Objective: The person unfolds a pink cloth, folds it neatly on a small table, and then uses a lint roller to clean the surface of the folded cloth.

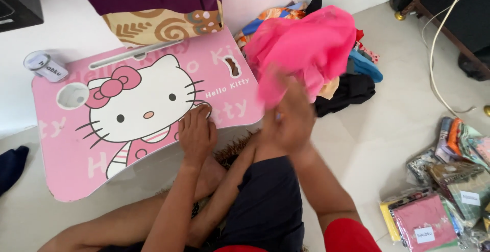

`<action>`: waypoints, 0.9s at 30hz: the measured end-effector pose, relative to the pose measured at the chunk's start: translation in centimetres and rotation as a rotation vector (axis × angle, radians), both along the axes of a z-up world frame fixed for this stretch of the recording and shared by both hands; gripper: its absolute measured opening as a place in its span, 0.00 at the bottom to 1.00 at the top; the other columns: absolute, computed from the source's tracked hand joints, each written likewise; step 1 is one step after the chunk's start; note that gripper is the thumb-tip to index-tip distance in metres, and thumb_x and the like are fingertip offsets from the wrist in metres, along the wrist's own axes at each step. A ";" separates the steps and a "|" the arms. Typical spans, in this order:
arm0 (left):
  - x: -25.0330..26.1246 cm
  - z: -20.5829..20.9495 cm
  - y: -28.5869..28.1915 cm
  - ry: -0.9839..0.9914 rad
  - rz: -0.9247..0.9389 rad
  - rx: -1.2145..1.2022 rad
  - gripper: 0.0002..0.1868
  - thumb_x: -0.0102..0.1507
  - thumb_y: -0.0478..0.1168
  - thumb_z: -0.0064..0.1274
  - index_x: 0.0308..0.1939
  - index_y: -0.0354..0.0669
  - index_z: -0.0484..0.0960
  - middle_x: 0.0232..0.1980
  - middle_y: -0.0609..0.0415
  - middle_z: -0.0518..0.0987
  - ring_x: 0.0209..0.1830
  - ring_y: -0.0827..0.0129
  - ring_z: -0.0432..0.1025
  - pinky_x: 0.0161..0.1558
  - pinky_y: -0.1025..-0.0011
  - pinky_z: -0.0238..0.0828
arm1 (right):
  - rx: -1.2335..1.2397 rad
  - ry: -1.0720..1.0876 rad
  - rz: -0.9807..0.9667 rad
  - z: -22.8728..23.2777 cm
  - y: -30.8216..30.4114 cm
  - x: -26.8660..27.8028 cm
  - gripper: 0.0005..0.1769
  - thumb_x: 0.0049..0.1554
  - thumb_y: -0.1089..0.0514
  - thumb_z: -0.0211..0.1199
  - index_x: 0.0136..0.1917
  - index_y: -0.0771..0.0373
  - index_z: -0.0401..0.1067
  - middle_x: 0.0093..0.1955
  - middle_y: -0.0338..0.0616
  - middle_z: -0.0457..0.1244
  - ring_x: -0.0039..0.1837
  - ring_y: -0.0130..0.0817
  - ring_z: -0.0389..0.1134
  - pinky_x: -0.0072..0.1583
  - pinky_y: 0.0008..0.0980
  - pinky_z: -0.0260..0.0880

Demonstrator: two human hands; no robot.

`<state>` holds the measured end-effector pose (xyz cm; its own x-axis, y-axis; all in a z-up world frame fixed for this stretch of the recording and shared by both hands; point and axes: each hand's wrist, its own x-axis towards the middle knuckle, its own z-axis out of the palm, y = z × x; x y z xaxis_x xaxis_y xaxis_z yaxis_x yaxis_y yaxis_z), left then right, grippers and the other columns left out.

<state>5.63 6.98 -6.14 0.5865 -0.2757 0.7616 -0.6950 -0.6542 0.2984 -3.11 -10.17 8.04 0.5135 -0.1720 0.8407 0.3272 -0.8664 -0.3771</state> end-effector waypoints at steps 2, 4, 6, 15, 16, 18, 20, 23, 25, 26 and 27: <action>-2.0 0.4 1.3 0.196 -0.269 -0.293 0.26 0.62 0.31 0.47 0.65 0.36 0.65 0.67 0.44 0.68 0.67 0.53 0.62 0.69 0.59 0.56 | -0.068 0.005 0.196 0.2 3.1 -3.2 0.18 0.53 0.67 0.65 0.58 0.63 0.75 0.62 0.45 0.68 0.57 0.44 0.73 0.59 0.38 0.73; -4.8 1.4 2.5 0.377 -0.545 -0.578 0.36 0.64 0.34 0.42 0.76 0.36 0.53 0.79 0.39 0.56 0.82 0.49 0.52 0.82 0.53 0.46 | -0.137 0.001 0.394 0.4 6.1 -5.6 0.17 0.48 0.65 0.68 0.52 0.56 0.79 0.59 0.36 0.69 0.53 0.35 0.74 0.55 0.35 0.76; -8.9 2.7 3.6 0.260 -0.710 -0.741 0.50 0.61 0.65 0.59 0.80 0.51 0.55 0.80 0.46 0.59 0.76 0.58 0.61 0.71 0.62 0.65 | 0.259 0.102 0.686 0.3 9.0 -7.7 0.17 0.48 0.73 0.73 0.51 0.68 0.75 0.57 0.49 0.69 0.36 0.27 0.64 0.41 0.23 0.68; -18.4 5.1 7.7 0.455 -0.721 -0.853 0.25 0.70 0.56 0.47 0.46 0.31 0.71 0.43 0.55 0.71 0.43 0.70 0.68 0.54 0.77 0.66 | 0.639 0.174 1.290 4.7 14.6 -9.9 0.11 0.57 0.73 0.63 0.46 0.66 0.62 0.54 0.53 0.64 0.50 0.51 0.71 0.56 0.48 0.74; -17.9 5.4 9.3 0.452 -0.710 -0.858 0.25 0.70 0.56 0.47 0.46 0.31 0.71 0.43 0.55 0.71 0.43 0.70 0.68 0.54 0.77 0.66 | 0.639 0.182 1.300 4.2 14.4 -9.9 0.11 0.57 0.73 0.63 0.46 0.66 0.62 0.54 0.53 0.64 0.50 0.51 0.71 0.56 0.48 0.74; -16.7 6.1 12.6 0.480 -0.575 -0.588 0.12 0.60 0.30 0.54 0.48 0.33 0.83 0.53 0.48 0.81 0.47 0.62 0.77 0.51 0.70 0.75 | 0.531 0.290 0.786 2.9 13.9 -9.8 0.11 0.48 0.73 0.62 0.45 0.66 0.69 0.51 0.50 0.68 0.44 0.33 0.66 0.44 0.25 0.67; -16.4 6.5 13.4 0.459 -0.396 -0.600 0.13 0.59 0.28 0.50 0.48 0.32 0.82 0.51 0.48 0.81 0.41 0.64 0.75 0.45 0.72 0.73 | 0.600 0.304 0.646 0.7 13.3 -7.2 0.12 0.51 0.73 0.64 0.49 0.66 0.72 0.45 0.41 0.66 0.37 0.24 0.57 0.38 0.21 0.57; -14.9 7.8 13.9 0.419 -0.268 -0.733 0.10 0.64 0.27 0.46 0.42 0.32 0.83 0.43 0.47 0.83 0.35 0.64 0.74 0.42 0.68 0.72 | 0.700 0.211 0.580 -0.5 13.2 -4.1 0.10 0.54 0.73 0.67 0.50 0.67 0.75 0.38 0.40 0.65 0.34 0.20 0.55 0.37 0.22 0.57; -13.6 9.2 13.9 0.372 -0.317 -0.854 0.14 0.71 0.29 0.44 0.37 0.31 0.85 0.38 0.46 0.84 0.35 0.62 0.75 0.45 0.62 0.75 | 0.732 0.088 0.673 -0.4 13.3 -2.6 0.07 0.54 0.73 0.68 0.47 0.69 0.75 0.39 0.46 0.65 0.37 0.26 0.61 0.42 0.27 0.67; -13.5 9.9 13.7 0.432 -0.308 -0.872 0.14 0.71 0.30 0.44 0.39 0.31 0.86 0.40 0.44 0.84 0.38 0.61 0.76 0.47 0.60 0.75 | 0.713 0.080 0.675 -0.6 13.3 -2.4 0.08 0.54 0.73 0.69 0.48 0.71 0.75 0.41 0.47 0.65 0.42 0.28 0.64 0.46 0.27 0.69; -13.3 10.6 13.5 0.492 -0.300 -0.891 0.14 0.72 0.31 0.44 0.41 0.30 0.87 0.42 0.43 0.85 0.41 0.61 0.77 0.49 0.59 0.74 | 0.695 0.071 0.677 -0.7 13.2 -2.2 0.08 0.55 0.73 0.70 0.48 0.73 0.74 0.43 0.47 0.65 0.46 0.30 0.67 0.49 0.27 0.71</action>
<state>-7.66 20.46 4.42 0.8856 0.0806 0.4573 -0.4640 0.1170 0.8780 -5.28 3.04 7.30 0.7320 -0.2676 0.6265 0.6311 -0.0802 -0.7716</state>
